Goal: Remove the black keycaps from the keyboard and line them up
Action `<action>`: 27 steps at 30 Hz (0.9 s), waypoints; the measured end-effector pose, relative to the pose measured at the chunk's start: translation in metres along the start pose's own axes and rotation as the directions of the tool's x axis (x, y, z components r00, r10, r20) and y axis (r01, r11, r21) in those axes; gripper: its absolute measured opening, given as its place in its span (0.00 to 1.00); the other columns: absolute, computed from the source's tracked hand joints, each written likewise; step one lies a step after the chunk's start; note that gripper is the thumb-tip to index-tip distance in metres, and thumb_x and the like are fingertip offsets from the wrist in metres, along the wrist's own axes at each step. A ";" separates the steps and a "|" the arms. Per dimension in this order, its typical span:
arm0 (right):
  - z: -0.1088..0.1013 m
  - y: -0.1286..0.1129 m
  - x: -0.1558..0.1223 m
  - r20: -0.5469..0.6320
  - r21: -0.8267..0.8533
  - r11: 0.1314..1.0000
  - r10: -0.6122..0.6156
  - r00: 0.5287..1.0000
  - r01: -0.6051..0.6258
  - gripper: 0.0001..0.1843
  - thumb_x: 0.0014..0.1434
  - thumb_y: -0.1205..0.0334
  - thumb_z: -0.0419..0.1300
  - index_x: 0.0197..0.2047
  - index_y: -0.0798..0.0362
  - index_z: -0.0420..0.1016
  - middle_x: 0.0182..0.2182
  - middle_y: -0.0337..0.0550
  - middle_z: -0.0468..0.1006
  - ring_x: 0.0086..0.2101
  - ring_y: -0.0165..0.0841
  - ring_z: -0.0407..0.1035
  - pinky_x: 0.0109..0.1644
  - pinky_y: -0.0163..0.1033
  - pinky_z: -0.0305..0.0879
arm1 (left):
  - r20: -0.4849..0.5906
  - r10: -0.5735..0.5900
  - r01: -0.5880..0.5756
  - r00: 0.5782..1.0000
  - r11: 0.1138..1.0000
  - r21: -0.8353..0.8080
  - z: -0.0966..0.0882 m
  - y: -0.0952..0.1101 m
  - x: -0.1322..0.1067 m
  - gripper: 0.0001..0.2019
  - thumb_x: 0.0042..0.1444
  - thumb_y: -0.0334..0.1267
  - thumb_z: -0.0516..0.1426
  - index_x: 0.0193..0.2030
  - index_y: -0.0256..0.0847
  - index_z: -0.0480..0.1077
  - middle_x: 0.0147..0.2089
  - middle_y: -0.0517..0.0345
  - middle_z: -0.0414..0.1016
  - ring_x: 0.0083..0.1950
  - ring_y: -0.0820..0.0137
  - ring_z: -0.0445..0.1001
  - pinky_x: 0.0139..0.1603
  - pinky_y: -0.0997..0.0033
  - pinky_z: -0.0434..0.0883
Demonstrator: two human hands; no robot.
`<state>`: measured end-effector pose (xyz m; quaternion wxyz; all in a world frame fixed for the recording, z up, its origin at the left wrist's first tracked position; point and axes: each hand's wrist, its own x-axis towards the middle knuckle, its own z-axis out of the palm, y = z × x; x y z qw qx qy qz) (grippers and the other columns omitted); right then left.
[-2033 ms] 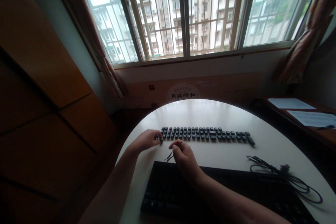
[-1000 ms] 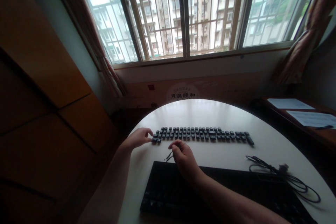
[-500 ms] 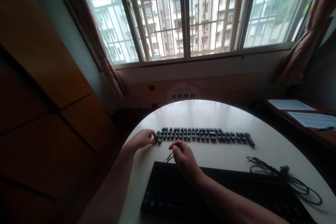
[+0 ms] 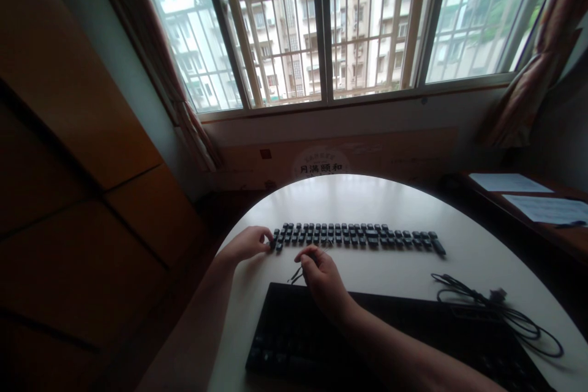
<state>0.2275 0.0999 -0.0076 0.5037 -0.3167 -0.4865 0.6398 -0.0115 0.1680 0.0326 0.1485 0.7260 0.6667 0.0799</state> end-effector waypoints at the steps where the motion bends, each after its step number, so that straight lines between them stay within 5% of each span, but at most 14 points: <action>1: 0.000 -0.001 0.000 0.000 0.002 1.000 0.000 1.000 0.000 0.13 0.55 0.52 0.60 0.34 0.54 0.69 0.14 0.23 0.52 0.16 0.23 0.46 0.19 0.31 0.41 | 0.000 0.002 -0.002 1.000 1.000 -0.003 0.000 0.000 0.000 0.13 0.44 0.34 0.62 0.39 0.43 0.80 0.31 0.60 0.74 0.32 0.69 0.72 0.31 0.74 0.63; 14: 0.002 -0.004 -0.001 -0.007 -0.006 1.000 0.013 1.000 -0.013 0.13 0.53 0.51 0.60 0.33 0.54 0.69 0.14 0.23 0.51 0.16 0.24 0.45 0.19 0.31 0.40 | 0.005 0.143 -0.143 0.990 0.990 -0.018 0.000 0.023 -0.008 0.10 0.46 0.34 0.61 0.38 0.43 0.79 0.33 0.60 0.76 0.32 0.68 0.71 0.31 0.74 0.62; 27: 0.002 0.000 0.000 0.005 -0.002 1.000 0.004 1.000 -0.004 0.13 0.54 0.52 0.61 0.33 0.53 0.69 0.14 0.23 0.50 0.16 0.24 0.44 0.19 0.30 0.39 | -0.011 0.167 -0.166 0.986 0.986 0.010 0.008 0.020 -0.003 0.11 0.46 0.31 0.60 0.38 0.43 0.78 0.34 0.59 0.77 0.34 0.68 0.72 0.32 0.73 0.62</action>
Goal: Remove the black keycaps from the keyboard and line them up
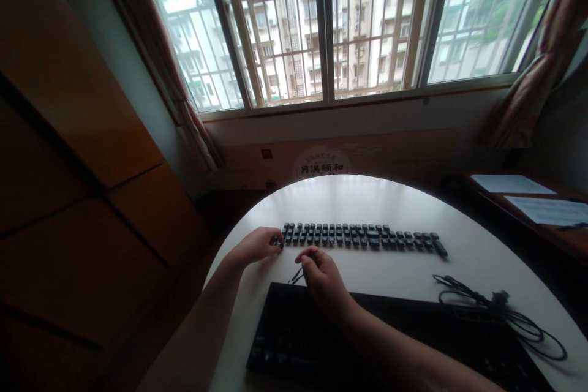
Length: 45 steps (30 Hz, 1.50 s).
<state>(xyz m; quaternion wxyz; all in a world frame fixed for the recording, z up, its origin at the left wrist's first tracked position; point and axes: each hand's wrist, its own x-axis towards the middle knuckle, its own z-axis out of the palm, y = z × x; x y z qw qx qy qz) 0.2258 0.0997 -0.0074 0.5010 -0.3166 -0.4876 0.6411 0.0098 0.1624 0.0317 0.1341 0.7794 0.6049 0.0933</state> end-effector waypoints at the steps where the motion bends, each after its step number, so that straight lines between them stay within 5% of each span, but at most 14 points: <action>1: 0.000 0.000 0.000 0.000 0.000 1.000 0.000 1.000 0.000 0.13 0.54 0.52 0.61 0.33 0.53 0.69 0.14 0.23 0.50 0.16 0.24 0.44 0.19 0.30 0.39 | -0.001 -0.002 0.002 1.000 1.000 0.001 0.000 0.000 0.000 0.11 0.46 0.32 0.60 0.38 0.43 0.78 0.35 0.59 0.77 0.34 0.67 0.72 0.32 0.73 0.62; 28: -0.001 0.002 0.000 0.023 -0.025 1.000 -0.012 1.000 0.012 0.13 0.55 0.51 0.60 0.34 0.53 0.69 0.14 0.24 0.49 0.17 0.25 0.43 0.20 0.31 0.38 | -0.047 -0.040 0.038 0.998 0.998 -0.040 -0.007 0.006 -0.003 0.08 0.51 0.36 0.60 0.38 0.42 0.77 0.30 0.61 0.77 0.29 0.70 0.72 0.30 0.74 0.62; 32: 0.000 0.000 -0.001 0.016 -0.024 1.000 -0.002 1.000 0.003 0.13 0.55 0.51 0.60 0.33 0.53 0.68 0.14 0.24 0.49 0.16 0.24 0.43 0.20 0.31 0.39 | -0.191 -0.051 0.046 0.980 0.998 -0.030 -0.014 0.010 -0.004 0.11 0.60 0.43 0.55 0.39 0.40 0.76 0.29 0.59 0.75 0.29 0.70 0.71 0.31 0.73 0.61; 36: 0.000 -0.002 -0.002 0.021 -0.012 1.000 -0.001 1.000 0.001 0.13 0.55 0.51 0.60 0.34 0.53 0.69 0.14 0.24 0.50 0.16 0.24 0.44 0.20 0.31 0.39 | -0.492 -0.053 0.034 0.869 0.998 -0.047 -0.022 0.010 -0.005 0.14 0.62 0.45 0.52 0.33 0.40 0.74 0.26 0.60 0.70 0.29 0.71 0.68 0.33 0.73 0.61; 39: -0.001 -0.002 -0.002 0.018 -0.014 1.000 -0.003 1.000 0.003 0.12 0.55 0.52 0.60 0.34 0.53 0.69 0.14 0.24 0.50 0.16 0.24 0.44 0.20 0.31 0.39 | -0.582 -0.065 0.019 0.810 0.996 -0.085 -0.024 0.013 -0.006 0.17 0.64 0.46 0.50 0.31 0.39 0.72 0.24 0.61 0.68 0.27 0.72 0.66 0.32 0.73 0.61; 42: -0.001 -0.002 -0.002 0.021 -0.029 1.000 -0.006 1.000 0.007 0.13 0.56 0.51 0.60 0.34 0.53 0.69 0.14 0.24 0.50 0.16 0.24 0.44 0.20 0.32 0.39 | -0.520 -0.006 -0.037 0.854 0.997 -0.071 -0.017 0.023 -0.005 0.17 0.64 0.45 0.50 0.29 0.39 0.72 0.25 0.61 0.68 0.28 0.72 0.66 0.32 0.73 0.61; 45: -0.002 -0.003 -0.003 0.030 -0.078 0.996 -0.030 0.999 0.032 0.14 0.57 0.50 0.60 0.34 0.53 0.70 0.14 0.25 0.52 0.16 0.25 0.46 0.20 0.32 0.40 | -0.339 0.129 -0.154 0.932 0.987 -0.049 -0.001 0.039 -0.001 0.13 0.63 0.42 0.54 0.32 0.39 0.74 0.28 0.59 0.72 0.30 0.71 0.66 0.33 0.73 0.60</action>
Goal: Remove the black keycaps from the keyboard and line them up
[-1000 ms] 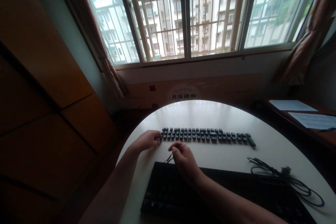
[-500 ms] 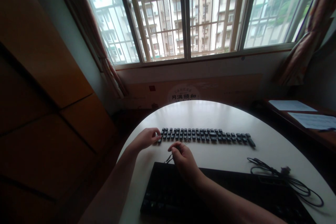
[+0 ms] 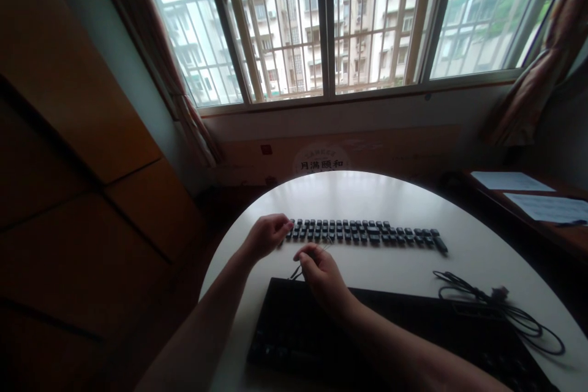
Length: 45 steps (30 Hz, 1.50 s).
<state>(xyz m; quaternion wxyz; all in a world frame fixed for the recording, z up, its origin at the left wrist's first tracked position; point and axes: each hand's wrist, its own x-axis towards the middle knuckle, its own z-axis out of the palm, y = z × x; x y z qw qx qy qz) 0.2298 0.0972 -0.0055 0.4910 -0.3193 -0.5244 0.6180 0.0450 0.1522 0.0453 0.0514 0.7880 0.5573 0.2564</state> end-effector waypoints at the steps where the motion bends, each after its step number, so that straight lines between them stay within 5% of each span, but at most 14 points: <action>1: -0.001 0.000 -0.001 0.008 -0.020 1.000 -0.014 1.000 0.014 0.14 0.58 0.50 0.59 0.34 0.53 0.70 0.14 0.26 0.53 0.17 0.25 0.47 0.20 0.32 0.40 | 0.074 0.032 -0.032 0.997 0.999 -0.008 0.006 0.005 0.000 0.11 0.62 0.41 0.55 0.32 0.39 0.74 0.28 0.59 0.72 0.30 0.71 0.67 0.32 0.73 0.60; 5: -0.003 -0.001 -0.004 0.078 -0.072 0.996 -0.046 0.996 0.052 0.13 0.61 0.51 0.59 0.34 0.53 0.70 0.17 0.29 0.58 0.18 0.25 0.51 0.21 0.32 0.45 | 0.304 0.158 -0.149 0.940 0.987 -0.055 0.023 0.021 -0.002 0.06 0.57 0.36 0.58 0.32 0.40 0.76 0.29 0.59 0.74 0.31 0.71 0.68 0.32 0.74 0.60; 8: -0.004 -0.002 -0.007 0.141 -0.100 0.993 -0.055 0.989 0.069 0.14 0.62 0.51 0.59 0.34 0.53 0.69 0.19 0.31 0.60 0.20 0.26 0.53 0.22 0.31 0.49 | 0.375 0.191 -0.188 0.907 0.981 -0.047 0.026 0.026 -0.003 0.04 0.54 0.33 0.59 0.34 0.40 0.77 0.30 0.58 0.75 0.32 0.69 0.70 0.33 0.73 0.61; 19: 0.000 -0.018 -0.017 0.500 -0.229 0.932 -0.134 0.855 0.280 0.08 0.60 0.61 0.64 0.43 0.52 0.74 0.39 0.44 0.77 0.40 0.36 0.71 0.45 0.41 0.70 | 0.433 0.260 -0.273 0.863 0.961 -0.034 0.059 0.011 0.000 0.10 0.60 0.44 0.59 0.35 0.41 0.77 0.30 0.60 0.74 0.32 0.70 0.69 0.32 0.74 0.60; 25: -0.001 -0.011 -0.015 0.453 -0.232 0.961 -0.030 0.891 0.150 0.14 0.66 0.50 0.57 0.38 0.53 0.69 0.25 0.37 0.70 0.25 0.29 0.64 0.28 0.34 0.62 | 0.477 0.245 -0.246 0.844 0.967 -0.061 0.057 0.011 0.001 0.11 0.59 0.46 0.59 0.36 0.41 0.77 0.31 0.61 0.74 0.32 0.70 0.69 0.32 0.75 0.60; 30: -0.002 -0.006 -0.011 0.379 -0.330 0.925 -0.054 0.924 0.190 0.19 0.67 0.46 0.53 0.31 0.52 0.65 0.24 0.36 0.64 0.26 0.30 0.60 0.30 0.36 0.59 | 0.496 0.228 -0.219 0.838 0.973 -0.077 0.051 0.014 0.000 0.10 0.59 0.44 0.59 0.35 0.41 0.77 0.30 0.61 0.74 0.32 0.71 0.69 0.32 0.74 0.60; 45: -0.006 -0.012 -0.015 0.558 -0.453 0.811 -0.067 0.828 0.371 0.12 0.66 0.57 0.56 0.32 0.52 0.65 0.27 0.37 0.65 0.29 0.31 0.59 0.35 0.37 0.57 | 0.523 0.221 -0.216 0.823 0.974 -0.072 0.048 0.016 -0.001 0.10 0.60 0.45 0.59 0.37 0.41 0.76 0.32 0.59 0.75 0.31 0.70 0.69 0.31 0.73 0.59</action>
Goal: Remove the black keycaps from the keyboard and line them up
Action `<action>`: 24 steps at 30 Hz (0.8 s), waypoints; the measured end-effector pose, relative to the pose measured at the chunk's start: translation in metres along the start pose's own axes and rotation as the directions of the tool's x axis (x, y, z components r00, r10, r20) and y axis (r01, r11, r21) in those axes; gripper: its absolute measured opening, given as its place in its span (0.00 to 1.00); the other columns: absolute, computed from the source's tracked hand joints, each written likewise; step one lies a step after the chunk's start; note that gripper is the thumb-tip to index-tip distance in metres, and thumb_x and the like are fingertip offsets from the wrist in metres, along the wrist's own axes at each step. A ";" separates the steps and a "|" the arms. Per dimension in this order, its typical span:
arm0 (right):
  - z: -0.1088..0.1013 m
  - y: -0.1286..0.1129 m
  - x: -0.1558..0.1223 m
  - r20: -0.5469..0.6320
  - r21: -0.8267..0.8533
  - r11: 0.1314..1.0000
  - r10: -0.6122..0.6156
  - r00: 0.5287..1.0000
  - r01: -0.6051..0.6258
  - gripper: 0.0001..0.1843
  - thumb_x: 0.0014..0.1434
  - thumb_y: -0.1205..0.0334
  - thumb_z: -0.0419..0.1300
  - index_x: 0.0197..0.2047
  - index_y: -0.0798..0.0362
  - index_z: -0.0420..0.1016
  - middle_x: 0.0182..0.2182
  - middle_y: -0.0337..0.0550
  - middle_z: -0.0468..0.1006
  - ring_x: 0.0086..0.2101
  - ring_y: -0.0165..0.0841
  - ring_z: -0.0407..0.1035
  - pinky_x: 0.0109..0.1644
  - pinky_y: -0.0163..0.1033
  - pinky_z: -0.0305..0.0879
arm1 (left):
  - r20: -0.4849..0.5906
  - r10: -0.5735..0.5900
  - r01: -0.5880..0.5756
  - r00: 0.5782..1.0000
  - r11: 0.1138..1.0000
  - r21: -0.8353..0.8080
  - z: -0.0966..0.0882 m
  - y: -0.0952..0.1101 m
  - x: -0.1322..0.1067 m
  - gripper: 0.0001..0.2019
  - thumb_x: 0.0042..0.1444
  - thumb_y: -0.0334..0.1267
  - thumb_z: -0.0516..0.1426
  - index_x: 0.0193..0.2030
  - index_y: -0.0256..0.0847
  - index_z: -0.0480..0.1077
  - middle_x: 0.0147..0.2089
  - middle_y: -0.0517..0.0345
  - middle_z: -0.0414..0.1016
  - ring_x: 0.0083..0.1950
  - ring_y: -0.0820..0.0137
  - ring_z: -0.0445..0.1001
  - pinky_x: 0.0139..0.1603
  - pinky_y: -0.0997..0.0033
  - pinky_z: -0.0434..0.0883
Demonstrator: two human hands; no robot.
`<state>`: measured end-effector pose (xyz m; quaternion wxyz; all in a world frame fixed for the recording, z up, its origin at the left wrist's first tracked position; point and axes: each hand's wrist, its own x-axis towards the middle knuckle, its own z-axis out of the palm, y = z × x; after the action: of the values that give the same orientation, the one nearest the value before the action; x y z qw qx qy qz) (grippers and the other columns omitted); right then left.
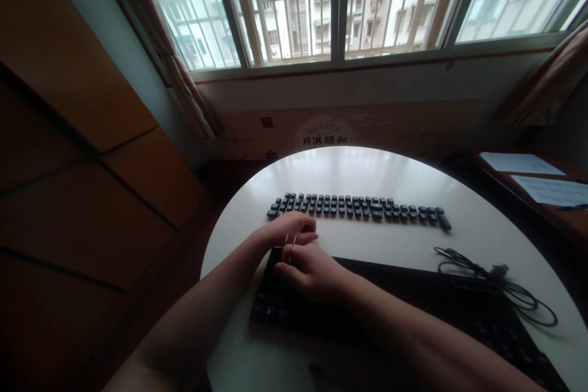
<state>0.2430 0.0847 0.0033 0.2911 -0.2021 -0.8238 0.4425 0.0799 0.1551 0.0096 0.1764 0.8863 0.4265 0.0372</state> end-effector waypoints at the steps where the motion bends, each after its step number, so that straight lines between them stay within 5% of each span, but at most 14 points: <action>1: 0.000 -0.001 0.000 0.000 -0.011 1.000 -0.012 1.000 0.012 0.12 0.66 0.57 0.56 0.32 0.52 0.65 0.27 0.37 0.66 0.29 0.31 0.60 0.34 0.37 0.57 | -0.005 -0.006 0.006 1.000 1.000 0.004 0.001 0.000 0.000 0.10 0.60 0.45 0.59 0.37 0.42 0.76 0.32 0.59 0.76 0.31 0.70 0.69 0.31 0.73 0.59; 24: 0.000 -0.008 -0.005 0.082 -0.062 0.997 -0.039 0.996 0.044 0.12 0.66 0.55 0.56 0.32 0.51 0.65 0.23 0.34 0.63 0.23 0.28 0.56 0.28 0.35 0.52 | -0.031 -0.045 0.046 0.998 0.999 0.017 0.001 0.004 0.001 0.09 0.59 0.44 0.59 0.36 0.42 0.76 0.33 0.59 0.77 0.32 0.69 0.70 0.31 0.73 0.59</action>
<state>0.2461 0.0782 0.0087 0.2601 -0.1763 -0.8526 0.4177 0.0838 0.1533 0.0096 0.1626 0.8772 0.4496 0.0429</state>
